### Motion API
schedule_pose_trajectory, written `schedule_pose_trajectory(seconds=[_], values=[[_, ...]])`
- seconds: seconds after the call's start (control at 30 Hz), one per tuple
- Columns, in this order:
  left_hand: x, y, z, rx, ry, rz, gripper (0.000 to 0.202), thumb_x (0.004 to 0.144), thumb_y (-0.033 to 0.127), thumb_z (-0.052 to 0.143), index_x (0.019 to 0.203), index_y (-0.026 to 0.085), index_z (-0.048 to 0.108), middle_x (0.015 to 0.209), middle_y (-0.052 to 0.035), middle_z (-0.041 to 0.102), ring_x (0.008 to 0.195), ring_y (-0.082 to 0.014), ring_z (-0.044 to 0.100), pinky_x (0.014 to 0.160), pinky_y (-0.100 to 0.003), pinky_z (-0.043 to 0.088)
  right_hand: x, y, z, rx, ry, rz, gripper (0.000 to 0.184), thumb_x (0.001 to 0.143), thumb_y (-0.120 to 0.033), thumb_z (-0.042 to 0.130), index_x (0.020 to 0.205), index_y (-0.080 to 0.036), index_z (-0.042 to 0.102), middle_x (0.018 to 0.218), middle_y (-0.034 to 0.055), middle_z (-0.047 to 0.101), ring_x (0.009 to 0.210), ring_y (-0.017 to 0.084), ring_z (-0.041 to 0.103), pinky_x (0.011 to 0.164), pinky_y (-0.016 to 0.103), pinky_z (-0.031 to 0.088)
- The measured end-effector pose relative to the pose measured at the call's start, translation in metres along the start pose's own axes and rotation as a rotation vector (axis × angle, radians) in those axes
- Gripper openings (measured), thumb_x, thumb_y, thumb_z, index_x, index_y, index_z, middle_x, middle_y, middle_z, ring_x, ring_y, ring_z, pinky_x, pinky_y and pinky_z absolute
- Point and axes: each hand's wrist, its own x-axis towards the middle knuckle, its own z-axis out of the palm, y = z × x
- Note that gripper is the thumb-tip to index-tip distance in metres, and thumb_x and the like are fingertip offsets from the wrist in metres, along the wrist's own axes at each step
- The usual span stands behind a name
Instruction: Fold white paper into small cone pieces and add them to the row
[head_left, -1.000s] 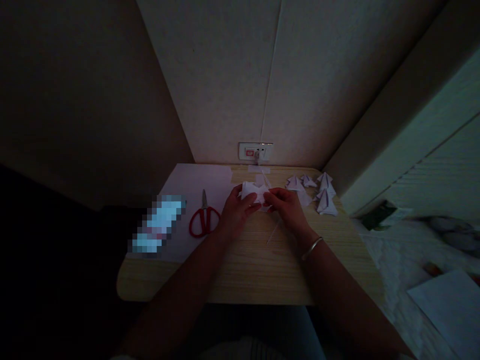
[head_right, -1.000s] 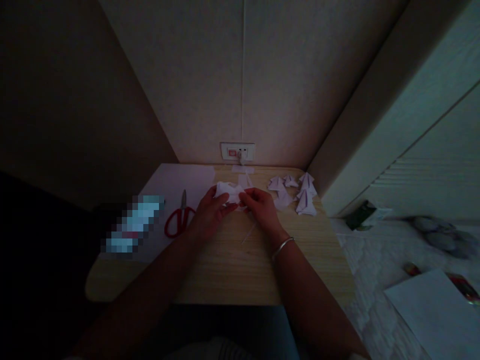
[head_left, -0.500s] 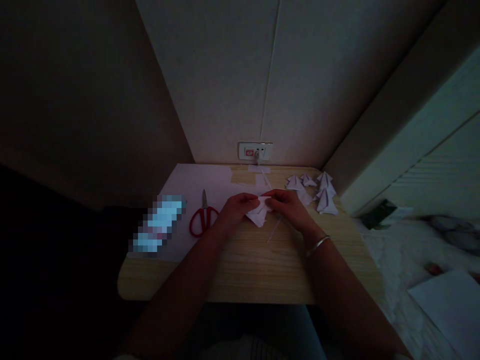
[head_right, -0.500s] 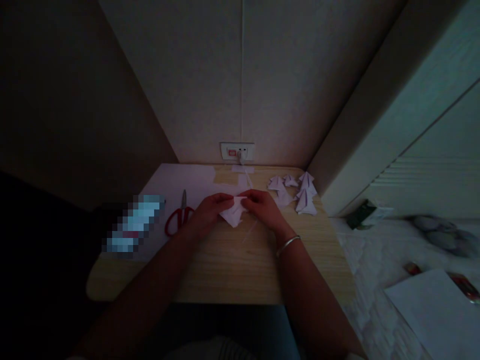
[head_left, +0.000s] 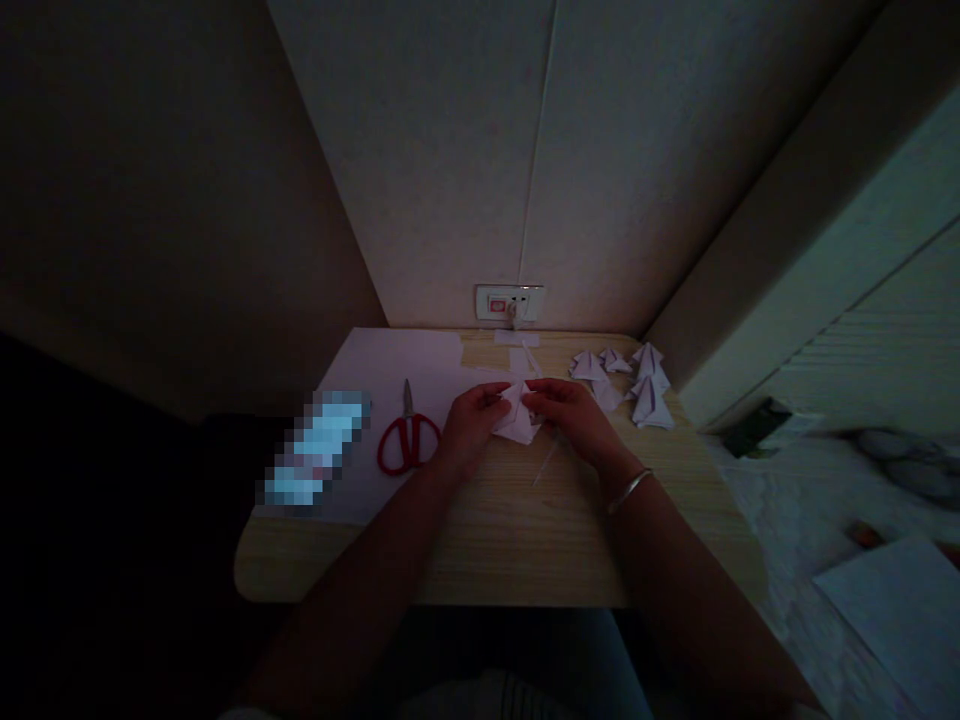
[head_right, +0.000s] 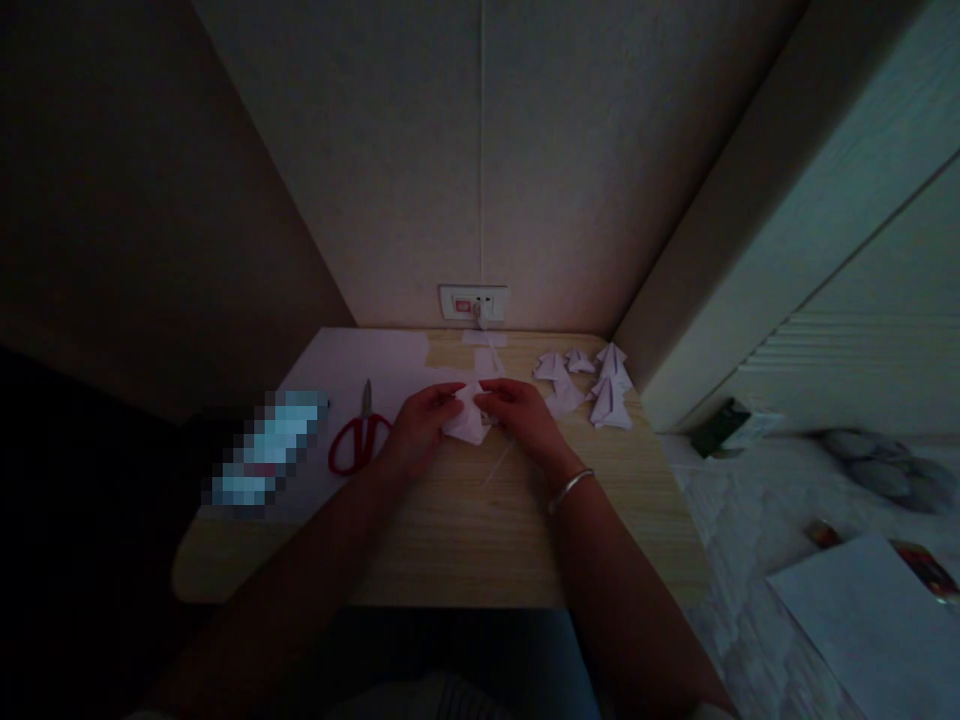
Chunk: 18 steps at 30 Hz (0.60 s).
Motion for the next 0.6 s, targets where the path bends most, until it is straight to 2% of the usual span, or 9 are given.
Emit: schedule_pose_trajectory(seconds=[0.1,0.2,0.4,0.5,0.6], values=[[-0.0009,-0.0003,-0.0005,0.045,-0.052,-0.024,0.029,0.056,0.023,0.075,0.081,0.013,0.065,0.073,-0.0015,0.066,0.064,-0.0116,0.058,0.064,-0.025,0.043,0.0007,0.0011,0.0003,-0.01,0.01,-0.025,0.033,0.06,-0.03,0.072,0.089,-0.016,0.068,0.071,0.001,0.066,0.056,0.009,0.053,0.05,0.021,0.039],[-0.002,0.0003,-0.0012,0.081,-0.047,-0.036,0.027,0.056,0.028,0.076,0.076,0.013,0.062,0.067,-0.0001,0.064,0.059,-0.0106,0.056,0.059,-0.024,0.042,0.0009,0.0012,0.0009,-0.018,-0.021,-0.031,0.036,0.061,-0.031,0.071,0.094,-0.016,0.067,0.073,0.0008,0.067,0.057,0.009,0.053,0.052,0.023,0.04],[-0.0021,0.0004,-0.0014,0.035,-0.028,-0.018,0.031,0.055,0.029,0.077,0.078,0.014,0.063,0.07,-0.0005,0.065,0.062,-0.0115,0.058,0.061,-0.024,0.043,0.001,0.0022,0.001,0.002,-0.088,-0.06,0.041,0.062,-0.031,0.071,0.1,-0.017,0.065,0.071,-0.0012,0.064,0.058,0.01,0.054,0.058,0.024,0.042],[-0.0014,-0.0001,-0.0019,0.076,-0.038,0.006,0.029,0.059,0.031,0.074,0.082,0.015,0.065,0.071,-0.0004,0.065,0.063,-0.0115,0.057,0.063,-0.025,0.043,0.0014,0.0036,0.0016,-0.009,-0.086,-0.077,0.039,0.061,-0.031,0.072,0.097,-0.016,0.065,0.073,-0.0002,0.065,0.062,0.011,0.056,0.062,0.025,0.043],[-0.0005,-0.0003,-0.0025,0.117,-0.003,0.018,0.025,0.06,0.033,0.073,0.075,0.014,0.067,0.068,0.0002,0.064,0.06,-0.0105,0.055,0.062,-0.024,0.042,0.0007,0.0021,0.0027,-0.038,-0.097,-0.082,0.032,0.063,-0.033,0.071,0.089,-0.016,0.066,0.075,0.0011,0.067,0.065,0.012,0.057,0.064,0.026,0.044]])
